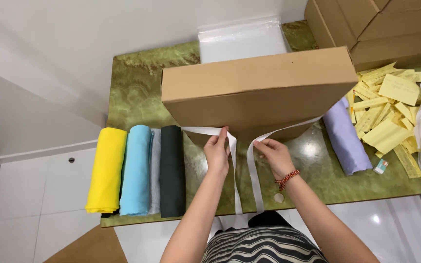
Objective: The person ties a white ribbon around a brown cardboard box, forming a bow on top. They then place a folded purple cloth into a clear plastic bag, seal it, and place the wrapped item into an open cardboard box.
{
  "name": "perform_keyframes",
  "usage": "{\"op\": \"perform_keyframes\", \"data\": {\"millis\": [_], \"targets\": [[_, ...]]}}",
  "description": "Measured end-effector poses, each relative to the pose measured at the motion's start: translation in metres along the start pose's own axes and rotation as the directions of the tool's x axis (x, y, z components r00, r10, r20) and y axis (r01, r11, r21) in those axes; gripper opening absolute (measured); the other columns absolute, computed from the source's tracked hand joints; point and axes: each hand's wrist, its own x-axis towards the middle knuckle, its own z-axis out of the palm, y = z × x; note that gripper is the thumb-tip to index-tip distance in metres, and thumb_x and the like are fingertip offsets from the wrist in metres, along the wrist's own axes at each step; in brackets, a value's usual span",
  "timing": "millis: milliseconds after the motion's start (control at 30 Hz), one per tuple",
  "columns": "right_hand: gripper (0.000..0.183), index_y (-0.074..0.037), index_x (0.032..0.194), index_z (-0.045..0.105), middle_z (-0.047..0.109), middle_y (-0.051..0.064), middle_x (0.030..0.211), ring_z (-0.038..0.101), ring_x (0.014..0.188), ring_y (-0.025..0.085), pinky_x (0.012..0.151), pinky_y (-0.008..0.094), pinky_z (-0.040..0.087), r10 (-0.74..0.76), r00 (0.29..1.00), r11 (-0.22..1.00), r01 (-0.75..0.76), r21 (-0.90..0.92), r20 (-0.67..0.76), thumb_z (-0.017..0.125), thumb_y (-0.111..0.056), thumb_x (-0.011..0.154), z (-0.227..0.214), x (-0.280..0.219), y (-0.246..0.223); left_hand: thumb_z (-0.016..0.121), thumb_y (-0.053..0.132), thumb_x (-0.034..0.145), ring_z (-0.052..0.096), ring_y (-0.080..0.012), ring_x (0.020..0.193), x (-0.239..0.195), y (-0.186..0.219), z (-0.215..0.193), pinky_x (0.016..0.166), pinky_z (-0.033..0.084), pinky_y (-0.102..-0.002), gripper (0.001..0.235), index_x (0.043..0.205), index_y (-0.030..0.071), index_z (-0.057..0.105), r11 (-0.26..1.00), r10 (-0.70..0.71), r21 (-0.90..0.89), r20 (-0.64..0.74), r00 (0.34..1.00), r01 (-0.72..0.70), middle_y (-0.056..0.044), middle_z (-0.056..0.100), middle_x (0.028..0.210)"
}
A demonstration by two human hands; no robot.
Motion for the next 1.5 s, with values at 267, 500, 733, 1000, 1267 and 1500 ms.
{"op": "perform_keyframes", "data": {"millis": [267,500,733,1000,1267,1500], "targets": [[0.037,0.007,0.108,0.068,0.073,0.015,0.09,0.077,0.075,0.021,0.064,0.027,0.064,0.115,0.976,0.991,-0.125,0.045,0.184,0.089,-0.017,0.089,0.016,-0.013,-0.027,0.066,0.008,0.105,0.071,-0.0196,0.098,-0.023,-0.012,0.003,0.092,0.067,-0.045,0.031,0.134,0.0,0.072,1.0,0.009,0.012,0.16,0.987,-0.011,-0.013,0.071,0.113],[0.054,0.013,0.118,0.06,0.071,0.013,0.097,0.076,0.074,0.019,0.065,0.028,0.067,0.125,0.976,0.987,-0.14,0.076,0.181,0.091,-0.02,0.089,0.023,0.0,-0.018,0.091,0.021,0.088,0.072,-0.0091,0.07,0.023,-0.043,-0.028,0.065,0.064,-0.021,0.03,0.11,0.005,0.079,0.927,0.071,0.344,0.237,0.969,-0.152,-0.005,0.078,0.086],[0.047,0.009,0.117,0.061,0.07,0.011,0.09,0.075,0.071,0.017,0.066,0.029,0.068,0.129,0.983,0.978,-0.148,0.144,0.133,0.089,-0.016,0.089,0.033,-0.003,-0.021,0.097,0.039,0.08,0.064,-0.0041,0.066,0.015,-0.021,-0.017,0.061,0.053,-0.023,0.031,0.089,0.013,0.084,0.784,0.136,0.552,0.294,0.946,-0.285,0.001,0.077,0.074],[0.041,-0.002,0.108,0.071,0.073,0.005,0.083,0.073,0.066,0.014,0.061,0.027,0.065,0.062,0.998,0.997,-0.063,0.054,0.025,0.094,-0.029,0.088,0.026,0.037,0.032,0.086,0.048,0.089,0.054,-0.0033,0.066,0.03,-0.041,-0.002,0.061,0.045,-0.021,0.036,0.072,0.017,0.081,0.73,0.097,0.587,0.418,0.903,-0.35,0.005,0.07,0.062],[0.043,0.0,0.124,0.063,0.07,0.008,0.098,0.073,0.074,0.018,0.067,0.035,0.066,0.134,0.99,0.984,-0.139,0.111,0.047,0.083,-0.022,0.094,0.032,-0.011,-0.019,0.083,0.046,0.091,0.056,-0.0087,0.062,0.031,-0.043,0.003,0.06,0.043,-0.023,0.036,0.078,0.012,0.081,0.722,0.038,0.626,0.39,0.92,-0.295,-0.002,0.068,0.057],[0.044,-0.001,0.123,0.052,0.061,0.01,0.09,0.054,0.058,0.011,0.047,0.022,0.044,0.127,0.983,0.986,-0.139,0.087,0.133,0.074,-0.032,0.102,0.012,-0.008,-0.02,0.084,0.038,0.092,0.06,-0.0058,0.069,0.051,-0.058,-0.007,0.065,0.048,-0.021,0.023,0.084,0.016,0.085,0.749,0.068,0.581,0.41,0.91,-0.318,-0.001,0.077,0.072]]}}
